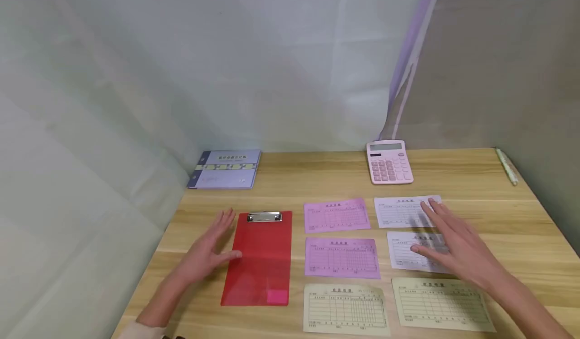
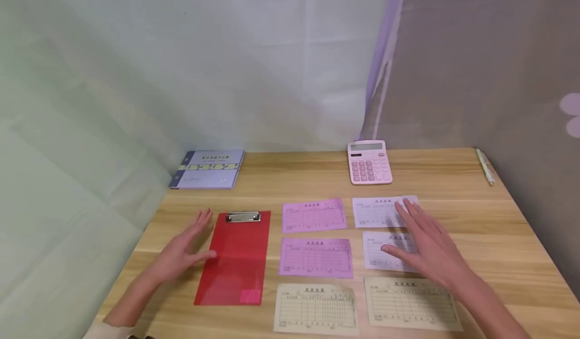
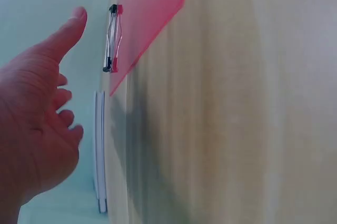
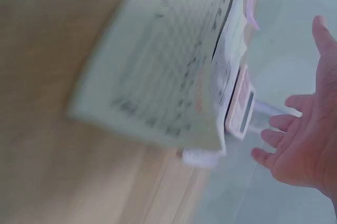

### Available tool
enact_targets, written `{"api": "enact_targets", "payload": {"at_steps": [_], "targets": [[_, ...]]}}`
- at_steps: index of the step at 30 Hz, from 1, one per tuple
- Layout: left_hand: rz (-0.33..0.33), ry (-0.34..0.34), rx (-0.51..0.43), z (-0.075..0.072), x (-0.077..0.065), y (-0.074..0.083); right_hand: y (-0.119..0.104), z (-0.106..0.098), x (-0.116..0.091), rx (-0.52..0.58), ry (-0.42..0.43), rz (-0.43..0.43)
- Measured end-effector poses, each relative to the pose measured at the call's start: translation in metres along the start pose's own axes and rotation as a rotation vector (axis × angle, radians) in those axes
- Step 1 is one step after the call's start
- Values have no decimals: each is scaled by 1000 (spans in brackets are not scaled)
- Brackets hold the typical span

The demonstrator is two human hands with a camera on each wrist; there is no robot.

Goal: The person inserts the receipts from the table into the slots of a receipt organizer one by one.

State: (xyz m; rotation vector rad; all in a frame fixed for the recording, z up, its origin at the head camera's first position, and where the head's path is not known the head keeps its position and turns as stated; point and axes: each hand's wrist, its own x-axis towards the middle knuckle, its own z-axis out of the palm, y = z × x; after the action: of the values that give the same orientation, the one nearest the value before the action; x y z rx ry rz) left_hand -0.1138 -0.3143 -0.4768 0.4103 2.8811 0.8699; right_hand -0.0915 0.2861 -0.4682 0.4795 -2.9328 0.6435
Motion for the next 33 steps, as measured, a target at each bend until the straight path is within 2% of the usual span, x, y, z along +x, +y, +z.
{"api": "enact_targets", "payload": {"at_steps": [3,9,13,17,25,33], "targets": [[34,39,-86,-3,11,-1,-8,5,20,53,19,-40],[41,103,-194,-7,34,5,-27,23,58,181,49,-99],[77,109,-218,-2,52,6,-35,37,82,248,62,-123],[107,90,-239,6,67,6,-41,47,104,283,59,-99],[174,60,-167,21,87,7,-48,62,135,310,5,37],[258,57,-54,29,92,3,-56,70,142,299,29,62]]}}
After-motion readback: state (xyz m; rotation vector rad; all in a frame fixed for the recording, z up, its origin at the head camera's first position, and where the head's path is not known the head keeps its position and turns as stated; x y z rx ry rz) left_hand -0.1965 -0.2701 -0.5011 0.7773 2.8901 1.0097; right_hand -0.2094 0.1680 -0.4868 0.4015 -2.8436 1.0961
